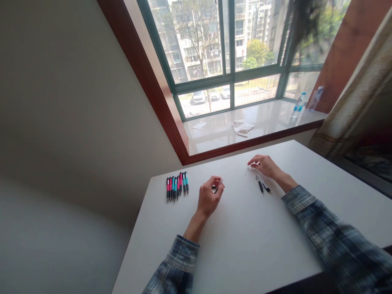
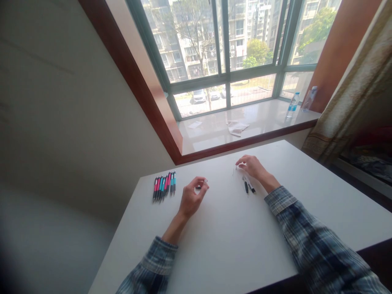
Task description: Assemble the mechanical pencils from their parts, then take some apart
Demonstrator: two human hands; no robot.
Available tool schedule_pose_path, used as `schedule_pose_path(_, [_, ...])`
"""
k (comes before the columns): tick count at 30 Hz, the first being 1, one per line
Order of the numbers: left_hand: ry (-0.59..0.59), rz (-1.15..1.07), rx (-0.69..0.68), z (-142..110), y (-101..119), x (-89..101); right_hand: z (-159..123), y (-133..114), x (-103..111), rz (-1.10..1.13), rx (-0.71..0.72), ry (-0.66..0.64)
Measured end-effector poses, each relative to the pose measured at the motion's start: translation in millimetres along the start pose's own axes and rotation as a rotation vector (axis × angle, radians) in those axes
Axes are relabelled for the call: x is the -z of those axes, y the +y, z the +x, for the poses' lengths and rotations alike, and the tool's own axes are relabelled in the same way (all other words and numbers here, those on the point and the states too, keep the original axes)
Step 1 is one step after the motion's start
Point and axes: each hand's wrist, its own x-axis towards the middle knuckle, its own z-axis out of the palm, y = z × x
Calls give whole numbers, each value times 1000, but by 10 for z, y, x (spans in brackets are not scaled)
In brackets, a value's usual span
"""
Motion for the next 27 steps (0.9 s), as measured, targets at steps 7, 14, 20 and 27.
schedule_pose_path(7, [11, 32, 8, 6, 11, 13, 30, 8, -6, 14, 43, -83])
schedule_pose_path(14, [-4, 30, 11, -5, 29, -2, 47, 5, -21, -85, -1, -95])
schedule_pose_path(20, [-21, -5, 2, 18, 19, 10, 23, -86, -14, -42, -32, -16])
schedule_pose_path(27, [-54, 23, 63, 24, 22, -3, 14, -214, 29, -94, 83, -137])
